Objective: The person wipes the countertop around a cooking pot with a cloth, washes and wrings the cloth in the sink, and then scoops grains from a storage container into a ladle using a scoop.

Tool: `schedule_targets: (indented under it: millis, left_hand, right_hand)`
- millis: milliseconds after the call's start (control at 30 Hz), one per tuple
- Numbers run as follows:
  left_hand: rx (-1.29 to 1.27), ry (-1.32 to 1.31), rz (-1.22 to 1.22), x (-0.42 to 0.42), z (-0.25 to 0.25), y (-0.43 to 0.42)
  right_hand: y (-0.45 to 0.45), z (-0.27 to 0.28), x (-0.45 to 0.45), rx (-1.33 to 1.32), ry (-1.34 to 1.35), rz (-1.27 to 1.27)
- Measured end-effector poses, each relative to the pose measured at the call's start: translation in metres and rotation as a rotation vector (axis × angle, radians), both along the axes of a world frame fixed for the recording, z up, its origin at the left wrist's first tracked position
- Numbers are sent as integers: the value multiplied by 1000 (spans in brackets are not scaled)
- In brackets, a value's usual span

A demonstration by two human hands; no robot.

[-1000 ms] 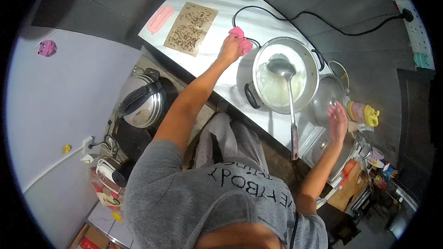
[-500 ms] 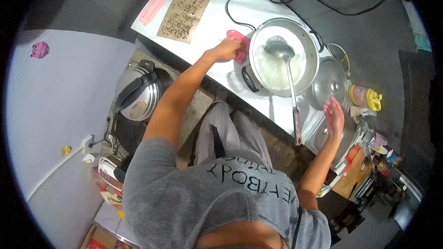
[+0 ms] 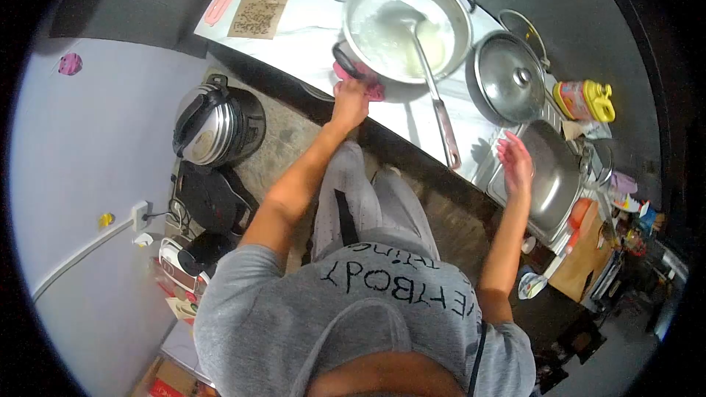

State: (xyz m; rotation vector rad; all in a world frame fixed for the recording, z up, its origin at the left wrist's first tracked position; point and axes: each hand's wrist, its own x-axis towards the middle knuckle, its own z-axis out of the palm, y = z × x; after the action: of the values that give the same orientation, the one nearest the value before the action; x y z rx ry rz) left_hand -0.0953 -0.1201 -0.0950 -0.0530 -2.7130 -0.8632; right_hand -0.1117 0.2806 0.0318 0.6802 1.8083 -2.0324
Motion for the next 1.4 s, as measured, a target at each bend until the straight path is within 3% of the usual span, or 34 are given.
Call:
schedule_targets:
  millis: [67, 167, 233, 300, 333, 367, 433, 500, 567, 633, 700, 767, 833, 867, 967, 1033, 1100, 1167, 1233, 1300, 1367, 1400]
  left_hand:
    - [-27, -93, 5, 10, 4, 33]
    - [94, -89, -17, 14, -3, 87]
    - [-44, -241, -97, 4, -16, 116]
    - [1257, -347, -41, 4, 21, 150]
    - [963, -226, -131, 1, 13, 159]
    - [1251, -309, -132, 0, 5, 166]
    - [1372, -324, -192, -1, 15, 173]
    - [1693, -488, -215, -1, 22, 180]
    - [1764, -565, -186, 2, 47, 177]
    - [1767, -661, -55, 6, 37, 167]
    - [1374, -672, 171, 11, -1, 153]
    - [981, -408, 143, 26, -22, 142]
    - [872, -395, 142, 32, -14, 130]
    - [923, -465, 152, 34, -10, 124]
    - [964, -549, 144, 34, 1, 113]
    - [1238, -633, 285, 34, -8, 109]
    - [1276, -651, 303, 36, -3, 106]
    - [1376, -667, 422, 33, 19, 109]
    - [1386, -709, 398, 33, 18, 109]
    - [1372, -846, 316, 34, 15, 116]
    - [1562, -926, 231, 38, 24, 135]
    - [1561, -958, 150, 42, 24, 148]
  right_hand:
    - [-23, 3, 16, 83, -78, 89]
    - [-43, -35, 31, -43, -140, 238]
    - [-64, -52, 34, -121, -131, 268]
    - [-80, -71, 29, -152, -144, 249]
    - [-87, -70, 27, -142, -177, 196]
    - [-91, -67, 24, -133, -210, 143]
    - [-93, -51, 17, -188, -207, 94]
    - [-91, -52, 8, -241, -202, 38]
    - [-83, -69, 9, -153, 174, 118]
    - [-77, -82, 8, -51, 191, 100]
    - [-63, -116, -1, 401, 286, 387]
    - [-67, -108, -4, 534, 294, 342]
    - [-76, -106, -14, 770, 654, 358]
    - [-91, -106, -16, 911, 688, 313]
    - [-135, -152, -27, 952, 747, 288]
    - [-163, -144, -23, 831, 860, 382]
    - [-182, -159, -15, 892, 971, 537]
    - [-179, -144, -9, 798, 929, 463]
    - [-160, -128, -5, 758, 1017, 625]
    - [-135, -113, 3, 897, 837, 594]
    - [-110, -100, 13, 1044, 525, 507]
    - [-96, -99, 17, 1068, 499, 478]
